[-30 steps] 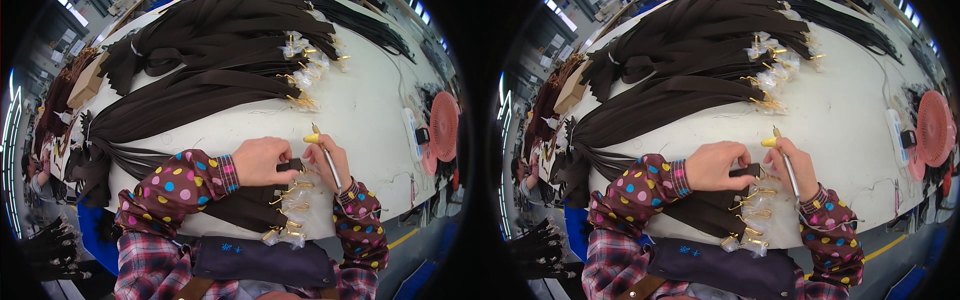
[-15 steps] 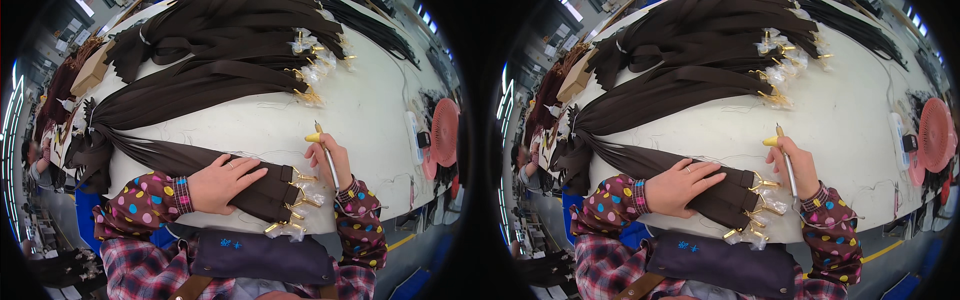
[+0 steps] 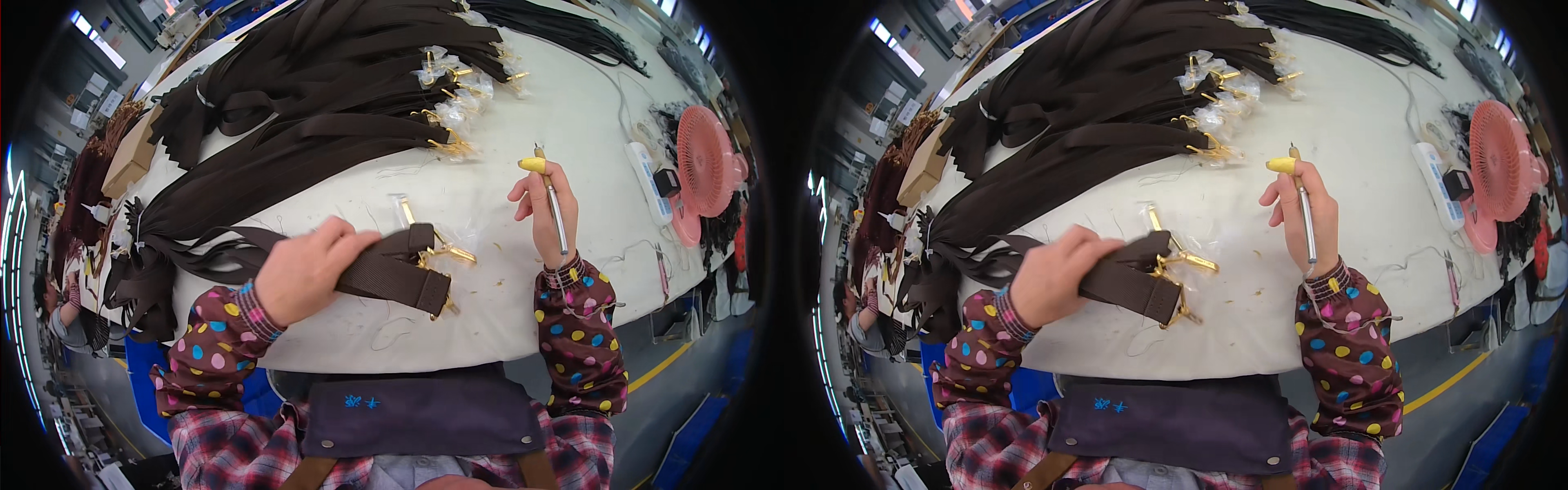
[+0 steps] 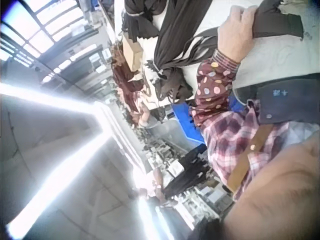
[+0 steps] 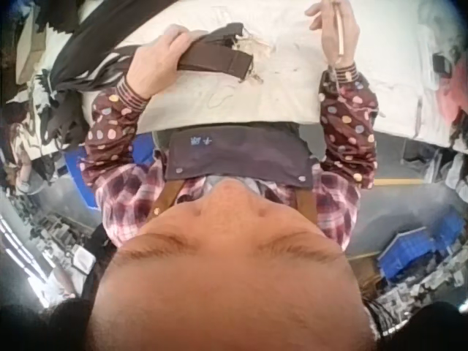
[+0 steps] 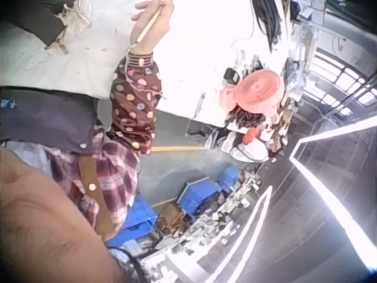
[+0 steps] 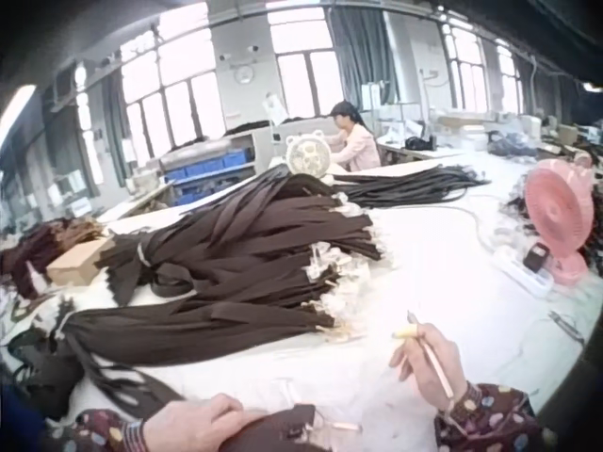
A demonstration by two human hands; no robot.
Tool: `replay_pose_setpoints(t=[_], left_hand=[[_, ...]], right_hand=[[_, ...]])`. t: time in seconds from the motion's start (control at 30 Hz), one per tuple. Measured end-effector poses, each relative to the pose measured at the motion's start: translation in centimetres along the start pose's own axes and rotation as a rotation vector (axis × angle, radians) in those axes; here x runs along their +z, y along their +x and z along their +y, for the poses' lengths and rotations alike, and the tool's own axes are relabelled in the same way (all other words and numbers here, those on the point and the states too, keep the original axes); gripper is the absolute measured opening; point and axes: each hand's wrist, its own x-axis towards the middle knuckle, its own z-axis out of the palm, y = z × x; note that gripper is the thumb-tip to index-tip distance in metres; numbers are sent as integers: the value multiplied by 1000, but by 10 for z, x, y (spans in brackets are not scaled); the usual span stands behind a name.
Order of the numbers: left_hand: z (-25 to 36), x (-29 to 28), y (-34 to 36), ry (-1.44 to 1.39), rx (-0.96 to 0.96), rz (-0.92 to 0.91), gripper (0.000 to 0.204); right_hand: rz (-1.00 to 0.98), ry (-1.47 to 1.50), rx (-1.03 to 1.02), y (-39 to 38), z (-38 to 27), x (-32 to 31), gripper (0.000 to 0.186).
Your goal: The person uses a yellow-handled tool to stitch or secure a metal clasp onto the end of a brown fabric strap. They repeat this process on several straps laid out on a white worktable in a factory setting.
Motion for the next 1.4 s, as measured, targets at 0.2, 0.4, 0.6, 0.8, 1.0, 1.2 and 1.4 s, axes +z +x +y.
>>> replay_pose_setpoints(t=[0.2,0.4,0.6,0.8,1.0,1.2,1.4], left_hand=[[-10,-32,5,147,67,349,44],[-41,-41,-28,203,-118,150,45],[-128,-148,-146,310,-445,753,49],[-258,-206,-389,858,-1059,681,65],[-165,-49,-252,433,-698,963,31],[-140,49,-199,-7,-813,425,58],[-194,57,-222,93,-1133,256,74]], right_hand=[[-35,-39,5,-3,0,1,22],[-47,-21,21,0,1,2,22],[-44,-50,0,-2,0,1,23],[-60,-14,-26,-3,4,2,24],[-5,-115,5,-3,7,0,26],[-53,-78,25,-2,13,6,26],[-68,-80,-10,-4,9,3,25]])
